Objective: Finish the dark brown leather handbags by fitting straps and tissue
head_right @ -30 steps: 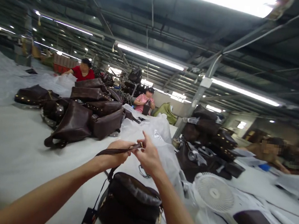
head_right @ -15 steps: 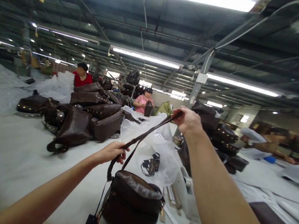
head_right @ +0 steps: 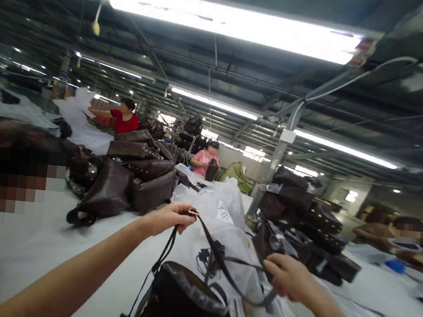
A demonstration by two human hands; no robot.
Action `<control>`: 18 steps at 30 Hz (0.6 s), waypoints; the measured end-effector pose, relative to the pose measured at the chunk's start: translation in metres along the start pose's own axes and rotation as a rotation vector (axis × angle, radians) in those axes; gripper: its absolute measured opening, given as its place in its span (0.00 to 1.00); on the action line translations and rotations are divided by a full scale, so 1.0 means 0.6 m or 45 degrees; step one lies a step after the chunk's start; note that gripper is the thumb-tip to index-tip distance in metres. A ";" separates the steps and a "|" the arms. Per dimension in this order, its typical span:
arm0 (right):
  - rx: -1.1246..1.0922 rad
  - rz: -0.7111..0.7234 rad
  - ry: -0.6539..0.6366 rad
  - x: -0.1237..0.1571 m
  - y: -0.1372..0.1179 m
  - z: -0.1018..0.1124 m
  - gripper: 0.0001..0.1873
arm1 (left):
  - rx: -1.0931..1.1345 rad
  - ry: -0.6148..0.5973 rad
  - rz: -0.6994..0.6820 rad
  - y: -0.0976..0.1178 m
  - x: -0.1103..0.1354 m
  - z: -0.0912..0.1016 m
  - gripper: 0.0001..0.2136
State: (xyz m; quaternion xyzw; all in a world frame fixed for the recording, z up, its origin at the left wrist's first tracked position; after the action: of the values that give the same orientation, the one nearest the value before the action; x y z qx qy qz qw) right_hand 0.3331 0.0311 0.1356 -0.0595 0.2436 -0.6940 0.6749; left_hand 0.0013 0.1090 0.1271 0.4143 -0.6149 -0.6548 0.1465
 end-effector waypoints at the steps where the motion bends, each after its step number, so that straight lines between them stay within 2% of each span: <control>1: -0.019 0.057 -0.023 0.000 -0.019 -0.009 0.20 | -0.004 -0.007 -0.008 0.001 -0.001 -0.007 0.08; 4: -0.331 0.269 -0.061 0.002 -0.116 -0.036 0.33 | -0.003 -0.040 -0.032 0.005 -0.001 -0.026 0.09; 6: -0.544 0.408 -0.151 0.005 -0.184 -0.063 0.42 | 0.016 -0.049 -0.051 0.008 -0.001 -0.033 0.10; 7: -0.608 0.448 -0.208 0.006 -0.212 -0.079 0.43 | 0.028 -0.050 -0.060 0.009 -0.001 -0.034 0.11; 9: -0.651 0.458 -0.331 0.007 -0.247 -0.111 0.35 | 0.063 -0.018 -0.078 0.010 -0.001 -0.029 0.14; 11: -0.645 0.416 -0.430 0.006 -0.256 -0.137 0.26 | 0.131 0.068 -0.094 0.007 0.001 -0.013 0.16; 13: -0.607 0.372 -0.421 0.001 -0.245 -0.148 0.22 | 0.202 0.190 -0.114 -0.002 0.006 0.011 0.18; 15: -0.460 0.359 -0.255 -0.009 -0.226 -0.141 0.20 | 0.171 0.267 -0.085 -0.019 0.018 0.034 0.18; 18: -0.120 0.385 0.054 -0.022 -0.205 -0.118 0.17 | 0.008 0.216 0.097 -0.051 0.041 0.050 0.15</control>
State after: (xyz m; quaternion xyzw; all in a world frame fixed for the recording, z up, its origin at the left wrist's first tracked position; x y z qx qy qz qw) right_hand 0.1931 0.0586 0.1284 -0.0390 0.2962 -0.5732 0.7630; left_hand -0.0261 0.1183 0.0869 0.4451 -0.6176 -0.6094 0.2217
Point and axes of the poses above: each hand's wrist, its own x-axis away from the middle knuckle, its own z-axis out of the back of the hand, y = z × x, the point moved 3 cm from there along -x, towards the middle knuckle, and after that the axes turned 9 degrees about x, right-handed, at the moved point
